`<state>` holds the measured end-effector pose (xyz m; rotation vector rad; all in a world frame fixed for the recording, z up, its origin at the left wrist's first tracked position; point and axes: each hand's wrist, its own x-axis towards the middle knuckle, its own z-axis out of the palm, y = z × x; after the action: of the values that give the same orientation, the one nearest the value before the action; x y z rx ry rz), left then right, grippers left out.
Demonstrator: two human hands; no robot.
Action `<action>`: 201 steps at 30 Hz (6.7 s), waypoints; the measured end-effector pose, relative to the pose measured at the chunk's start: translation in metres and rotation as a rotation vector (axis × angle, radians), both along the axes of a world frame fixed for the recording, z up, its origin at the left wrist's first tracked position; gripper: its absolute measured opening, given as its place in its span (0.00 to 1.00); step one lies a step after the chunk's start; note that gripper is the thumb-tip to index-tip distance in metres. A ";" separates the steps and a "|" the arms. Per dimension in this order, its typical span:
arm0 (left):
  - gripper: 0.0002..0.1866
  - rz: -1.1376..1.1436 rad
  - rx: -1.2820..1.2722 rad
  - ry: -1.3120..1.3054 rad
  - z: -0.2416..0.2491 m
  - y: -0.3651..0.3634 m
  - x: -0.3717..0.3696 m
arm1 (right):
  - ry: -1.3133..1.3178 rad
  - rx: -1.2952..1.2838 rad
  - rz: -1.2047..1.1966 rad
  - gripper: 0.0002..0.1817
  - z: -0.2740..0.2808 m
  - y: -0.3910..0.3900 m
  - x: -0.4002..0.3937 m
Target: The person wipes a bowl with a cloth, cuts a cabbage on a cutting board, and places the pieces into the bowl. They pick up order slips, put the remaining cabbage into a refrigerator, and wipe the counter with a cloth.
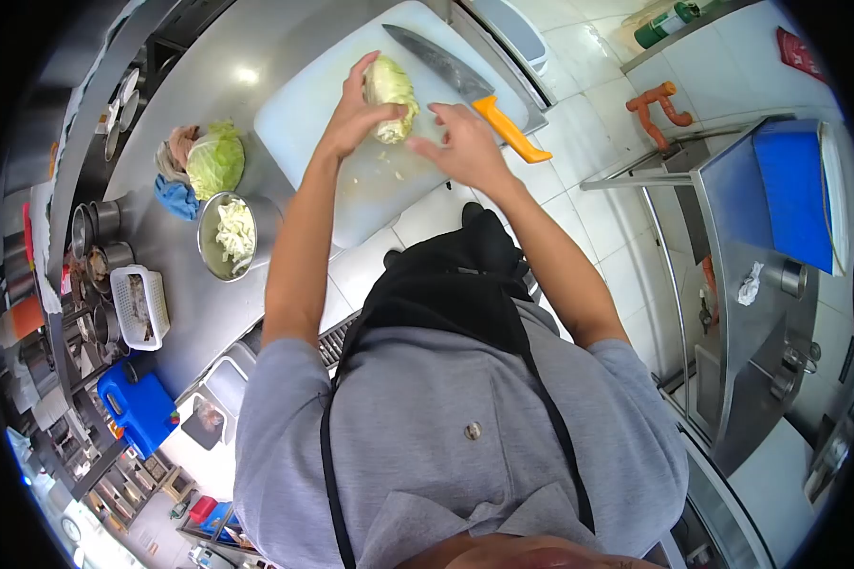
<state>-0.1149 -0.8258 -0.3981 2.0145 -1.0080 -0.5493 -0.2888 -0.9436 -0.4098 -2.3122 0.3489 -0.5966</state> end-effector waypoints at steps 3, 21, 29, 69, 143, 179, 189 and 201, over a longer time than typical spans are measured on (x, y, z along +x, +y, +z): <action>0.49 0.117 -0.446 0.613 0.004 0.019 -0.023 | -0.037 0.059 0.038 0.21 0.031 0.023 0.015; 0.37 0.275 -0.945 1.238 -0.017 0.080 -0.043 | -0.160 0.513 -0.002 0.08 0.030 0.037 0.059; 0.36 0.497 -1.205 1.390 -0.007 0.076 -0.050 | -0.450 1.576 -0.068 0.03 0.052 0.014 0.052; 0.11 0.654 -1.078 0.859 0.024 0.086 -0.008 | -0.323 0.944 0.038 0.07 0.071 0.029 0.074; 0.60 0.302 0.204 -0.272 -0.024 0.072 -0.042 | 0.574 0.042 -0.034 0.12 0.025 -0.018 -0.081; 0.43 0.287 0.063 -0.536 -0.051 0.070 -0.049 | 0.811 -0.053 0.018 0.08 0.054 0.006 -0.130; 0.12 0.160 -0.156 -0.667 -0.047 0.044 -0.045 | 0.850 -0.237 0.192 0.11 0.097 0.026 -0.074; 0.10 0.165 -0.161 -0.626 -0.047 0.046 -0.043 | 0.856 -0.231 0.190 0.11 0.072 0.030 -0.029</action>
<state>-0.1580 -0.7802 -0.4450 2.1379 -1.1785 0.2700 -0.3177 -0.9134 -0.3382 -2.6830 0.4533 0.5077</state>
